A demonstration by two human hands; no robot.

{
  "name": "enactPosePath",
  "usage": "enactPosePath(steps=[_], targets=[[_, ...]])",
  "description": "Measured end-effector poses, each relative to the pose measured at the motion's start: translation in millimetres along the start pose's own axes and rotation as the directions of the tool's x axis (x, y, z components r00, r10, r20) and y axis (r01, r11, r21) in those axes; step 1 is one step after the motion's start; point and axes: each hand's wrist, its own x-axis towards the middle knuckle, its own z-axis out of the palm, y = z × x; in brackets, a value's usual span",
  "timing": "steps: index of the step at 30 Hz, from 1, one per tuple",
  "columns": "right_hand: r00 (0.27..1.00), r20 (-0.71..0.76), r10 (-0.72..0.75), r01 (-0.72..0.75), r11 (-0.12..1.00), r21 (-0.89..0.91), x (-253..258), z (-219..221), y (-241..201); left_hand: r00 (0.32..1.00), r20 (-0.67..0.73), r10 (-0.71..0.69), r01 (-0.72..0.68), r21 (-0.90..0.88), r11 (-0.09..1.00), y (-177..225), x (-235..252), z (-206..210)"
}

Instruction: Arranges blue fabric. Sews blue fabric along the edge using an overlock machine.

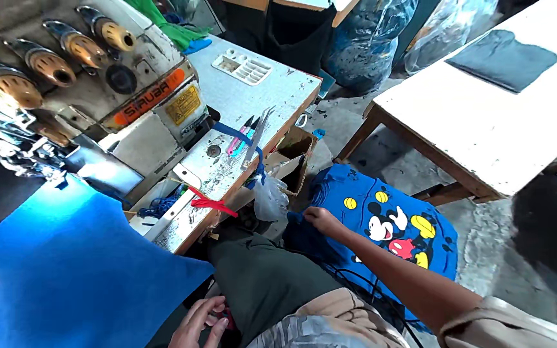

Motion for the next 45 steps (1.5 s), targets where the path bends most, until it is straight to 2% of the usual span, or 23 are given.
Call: enactPosePath(steps=[3,6,8,10,12,14,17,19,21,27,31,34,36,38,40,43,45], targets=[[0.997,0.008,0.083,-0.082,0.953,0.293,-5.4,-5.0,0.3,0.999,0.029,0.024,-0.019,-0.17,0.985,17.0,29.3,12.2],[0.995,0.043,0.094,-0.102,0.833,0.544,-7.2,-10.8,14.8,0.99,0.123,-0.061,0.106,-0.396,0.912,32.7,81.6,40.3],[0.995,0.06,0.077,-0.098,0.746,0.659,-7.5,-14.5,26.1,0.954,0.263,-0.146,0.243,-0.391,0.888,44.0,121.0,63.8],[0.997,0.067,0.05,-0.082,0.681,0.728,-8.5,-16.4,31.6,0.881,0.416,-0.225,0.364,-0.293,0.884,53.2,155.7,89.7],[0.998,0.062,-0.004,-0.045,0.64,0.767,-11.9,-18.0,34.3,0.816,0.496,-0.297,0.444,-0.21,0.871,58.6,182.0,117.9],[0.997,0.056,-0.049,-0.012,0.629,0.778,-17.0,-21.2,34.6,0.799,0.491,-0.346,0.508,-0.245,0.826,57.5,199.6,144.9],[0.992,0.044,-0.115,0.054,0.725,0.687,-27.3,-28.0,25.5,0.832,0.403,-0.38,0.546,-0.48,0.687,54.5,212.3,173.1],[0.989,0.049,-0.142,0.088,0.811,0.578,-31.7,-30.9,16.7,0.841,0.336,-0.424,0.534,-0.639,0.553,58.9,215.5,178.5],[0.991,0.036,-0.127,0.092,0.861,0.501,-33.5,-30.3,9.4,0.844,0.27,-0.463,0.499,-0.71,0.497,59.6,219.1,176.5],[0.962,-0.106,-0.252,0.273,0.883,0.382,-29.6,-10.9,-3.8,0.859,0.161,-0.487,0.459,-0.663,0.592,55.2,220.5,166.0],[0.968,-0.095,-0.233,0.251,0.911,0.328,-27.8,-13.4,-12.0,0.844,0.149,-0.515,0.481,-0.636,0.604,53.8,220.7,164.6],[0.97,-0.07,-0.231,0.24,0.898,0.369,-28.9,-17.7,-5.6,0.844,0.171,-0.508,0.493,-0.622,0.608,51.9,220.5,165.9],[0.984,-0.041,-0.175,0.172,0.853,0.493,-28.6,-19.8,1.0,0.851,0.196,-0.488,0.493,-0.62,0.611,49.6,219.9,164.5],[0.996,0.01,-0.083,0.057,0.757,0.651,-27.8,-20.4,10.5,0.856,0.188,-0.481,0.487,-0.605,0.63,42.3,220.4,162.4],[0.998,0.04,0.044,-0.059,0.701,0.71,-27.0,-27.6,24.8,0.864,0.155,-0.479,0.481,-0.533,0.696,30.0,221.6,160.0],[0.953,-0.142,0.269,-0.153,0.828,0.539,-24.8,-76.5,67.8,0.874,0.125,-0.47,0.484,-0.304,0.821,9.3,223.5,155.0],[0.859,-0.352,0.373,-0.17,0.854,0.491,-27.5,-130.0,116.4,0.874,0.128,-0.469,0.486,-0.212,0.848,3.0,222.1,154.1]])
